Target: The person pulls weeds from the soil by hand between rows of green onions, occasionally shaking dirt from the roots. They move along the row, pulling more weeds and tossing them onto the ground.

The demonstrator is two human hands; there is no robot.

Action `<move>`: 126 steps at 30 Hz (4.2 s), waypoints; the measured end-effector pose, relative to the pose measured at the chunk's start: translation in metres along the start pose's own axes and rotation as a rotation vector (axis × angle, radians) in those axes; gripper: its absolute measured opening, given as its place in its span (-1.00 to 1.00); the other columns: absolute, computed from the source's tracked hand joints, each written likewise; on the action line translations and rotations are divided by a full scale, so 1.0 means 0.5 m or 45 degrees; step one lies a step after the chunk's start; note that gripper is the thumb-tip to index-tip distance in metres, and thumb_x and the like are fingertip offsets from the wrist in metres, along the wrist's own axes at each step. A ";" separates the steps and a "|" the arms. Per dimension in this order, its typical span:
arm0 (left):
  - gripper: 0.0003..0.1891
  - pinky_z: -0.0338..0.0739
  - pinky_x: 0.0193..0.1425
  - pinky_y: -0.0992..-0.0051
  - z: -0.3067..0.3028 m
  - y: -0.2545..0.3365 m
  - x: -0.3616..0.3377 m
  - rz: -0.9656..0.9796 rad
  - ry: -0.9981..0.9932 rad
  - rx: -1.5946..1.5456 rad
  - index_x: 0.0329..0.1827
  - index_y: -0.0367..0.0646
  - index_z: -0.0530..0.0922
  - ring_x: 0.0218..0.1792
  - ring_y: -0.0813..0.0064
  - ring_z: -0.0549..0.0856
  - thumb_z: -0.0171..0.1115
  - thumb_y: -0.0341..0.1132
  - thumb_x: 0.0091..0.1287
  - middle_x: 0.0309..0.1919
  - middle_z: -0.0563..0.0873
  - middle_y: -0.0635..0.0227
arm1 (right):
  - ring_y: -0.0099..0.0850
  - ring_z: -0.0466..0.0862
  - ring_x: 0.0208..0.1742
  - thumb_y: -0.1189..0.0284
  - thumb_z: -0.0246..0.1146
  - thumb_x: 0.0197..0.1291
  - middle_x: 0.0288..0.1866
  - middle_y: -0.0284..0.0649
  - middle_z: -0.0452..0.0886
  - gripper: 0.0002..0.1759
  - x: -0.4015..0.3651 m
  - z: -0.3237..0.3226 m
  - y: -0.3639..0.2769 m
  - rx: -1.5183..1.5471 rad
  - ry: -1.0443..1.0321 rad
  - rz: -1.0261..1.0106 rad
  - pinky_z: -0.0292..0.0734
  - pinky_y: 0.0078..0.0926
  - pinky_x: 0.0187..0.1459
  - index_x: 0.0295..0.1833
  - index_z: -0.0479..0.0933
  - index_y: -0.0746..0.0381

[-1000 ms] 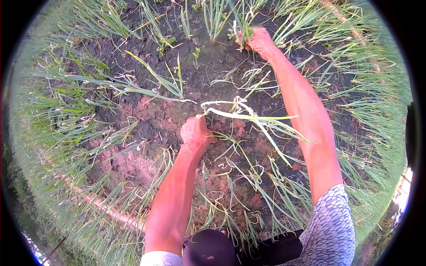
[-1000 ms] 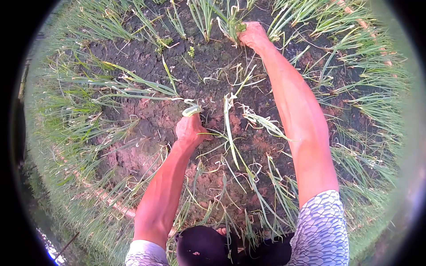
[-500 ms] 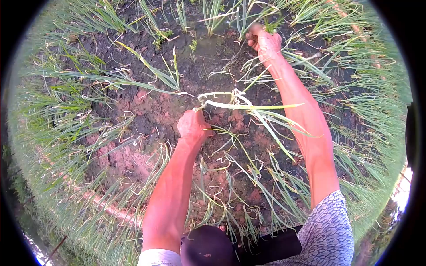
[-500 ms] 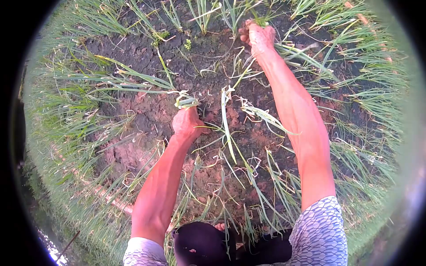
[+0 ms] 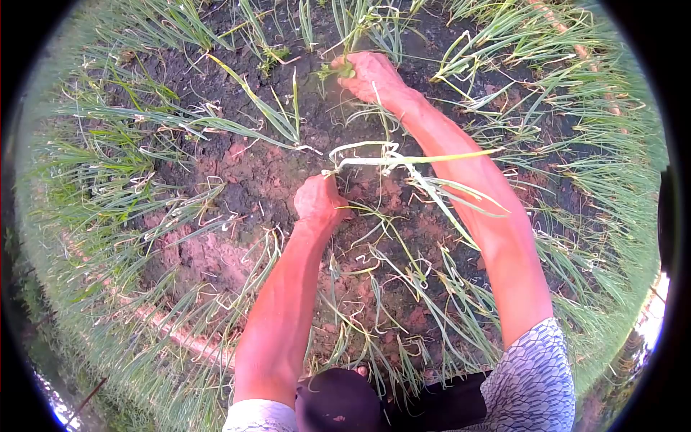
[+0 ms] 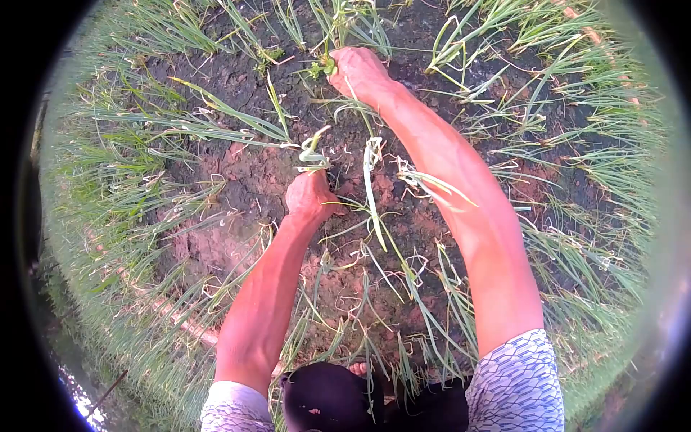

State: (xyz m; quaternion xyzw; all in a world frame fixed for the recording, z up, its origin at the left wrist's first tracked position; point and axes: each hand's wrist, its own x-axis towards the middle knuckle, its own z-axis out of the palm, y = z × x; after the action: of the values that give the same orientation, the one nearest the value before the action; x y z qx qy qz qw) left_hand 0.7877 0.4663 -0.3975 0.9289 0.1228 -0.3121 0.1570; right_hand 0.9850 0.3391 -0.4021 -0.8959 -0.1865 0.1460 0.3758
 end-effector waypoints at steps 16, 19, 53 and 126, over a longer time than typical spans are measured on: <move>-0.49 0.66 -0.13 0.16 0.000 -0.007 0.002 -0.033 -0.011 -0.108 -0.23 -0.15 0.70 -0.18 0.03 0.76 0.59 0.06 -0.10 -0.29 0.76 0.07 | -0.07 0.67 -0.27 0.51 0.28 0.03 -0.34 -0.04 0.62 -0.88 0.071 0.119 0.024 0.586 0.582 0.307 0.57 -0.20 -0.22 -0.26 0.56 0.22; -0.51 0.65 -0.13 0.16 0.005 -0.009 0.002 -0.007 0.026 -0.117 -0.23 -0.15 0.70 -0.18 0.02 0.76 0.59 0.02 -0.10 -0.30 0.76 0.07 | -0.08 0.68 -0.24 0.51 0.30 0.01 -0.31 -0.05 0.64 -0.84 0.060 0.132 0.011 -0.189 0.700 -0.130 0.59 -0.21 -0.19 -0.23 0.59 0.20; -0.80 0.63 -0.17 0.10 0.026 -0.028 0.005 0.043 0.160 -0.395 -0.33 -0.11 0.68 -0.25 -0.04 0.74 0.41 -0.34 -0.05 -0.36 0.74 0.04 | 0.03 0.68 -0.05 0.45 0.23 0.05 -0.11 -0.05 0.70 -0.65 0.164 0.231 -0.123 -0.022 0.023 -0.251 0.59 -0.12 -0.02 0.02 0.56 0.07; -0.74 0.61 -0.11 0.10 0.016 -0.031 0.013 0.001 0.104 -0.353 -0.29 -0.09 0.68 -0.23 -0.07 0.72 0.31 -0.43 -0.13 -0.38 0.73 0.01 | -0.53 0.59 -0.51 0.37 0.41 0.07 -0.47 -0.31 0.63 -0.78 0.228 -0.029 0.124 1.002 0.858 0.496 0.49 -0.54 -0.53 -0.21 0.68 0.27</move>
State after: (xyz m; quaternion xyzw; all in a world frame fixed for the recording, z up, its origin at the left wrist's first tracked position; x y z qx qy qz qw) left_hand 0.7831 0.4786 -0.4109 0.9103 0.1708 -0.2539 0.2789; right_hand 1.1060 0.3405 -0.4512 -0.7029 0.1819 -0.0232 0.6873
